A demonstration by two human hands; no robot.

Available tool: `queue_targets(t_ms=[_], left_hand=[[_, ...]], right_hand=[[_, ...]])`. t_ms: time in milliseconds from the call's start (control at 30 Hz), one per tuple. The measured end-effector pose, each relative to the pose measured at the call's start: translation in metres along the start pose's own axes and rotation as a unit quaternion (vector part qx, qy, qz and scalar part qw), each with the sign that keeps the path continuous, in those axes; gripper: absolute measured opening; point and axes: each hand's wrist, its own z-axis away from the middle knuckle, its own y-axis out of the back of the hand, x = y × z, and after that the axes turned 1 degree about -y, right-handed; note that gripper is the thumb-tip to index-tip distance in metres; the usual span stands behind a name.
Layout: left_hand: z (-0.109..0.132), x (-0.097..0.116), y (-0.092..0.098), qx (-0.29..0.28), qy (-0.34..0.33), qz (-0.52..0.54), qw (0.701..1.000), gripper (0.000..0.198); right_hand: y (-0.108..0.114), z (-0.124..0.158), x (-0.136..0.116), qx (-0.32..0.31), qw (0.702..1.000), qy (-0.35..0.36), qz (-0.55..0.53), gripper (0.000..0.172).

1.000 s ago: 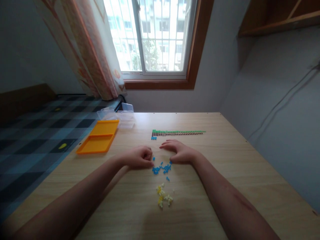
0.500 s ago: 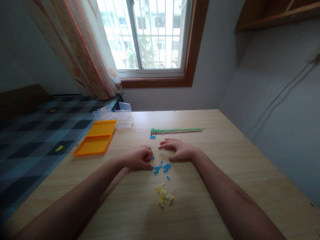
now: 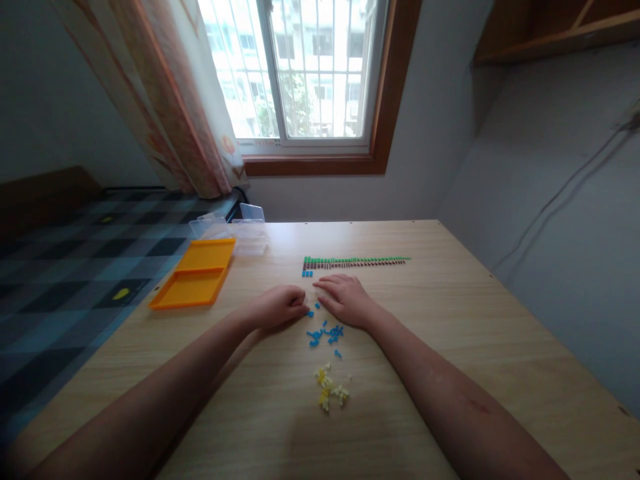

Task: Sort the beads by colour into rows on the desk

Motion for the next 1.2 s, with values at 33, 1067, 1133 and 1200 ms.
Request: queue_targets(t_ms=[33,1067,1133,1200], left_hand=[[0.001,0.001,0.002,-0.005,0.002,0.000,1.000,0.035],[0.022,0.038,0.008,-0.072,-0.034,-0.119,0.990,0.052],[0.021,0.035,0.007,-0.067,-0.038,-0.116,0.990,0.040],[0.020,0.032,0.006,-0.063,-0.042,-0.112,0.991,0.028]], right_hand=[[0.001,0.000,0.000,-0.003,1.000,0.003,-0.008,0.042],[0.030,0.003,0.018,-0.264,0.957,0.008,-0.121,0.097],[0.031,0.003,0.017,-0.263,0.956,0.013,-0.128,0.095],[0.032,0.003,0.017,-0.264,0.956,0.017,-0.129,0.094]])
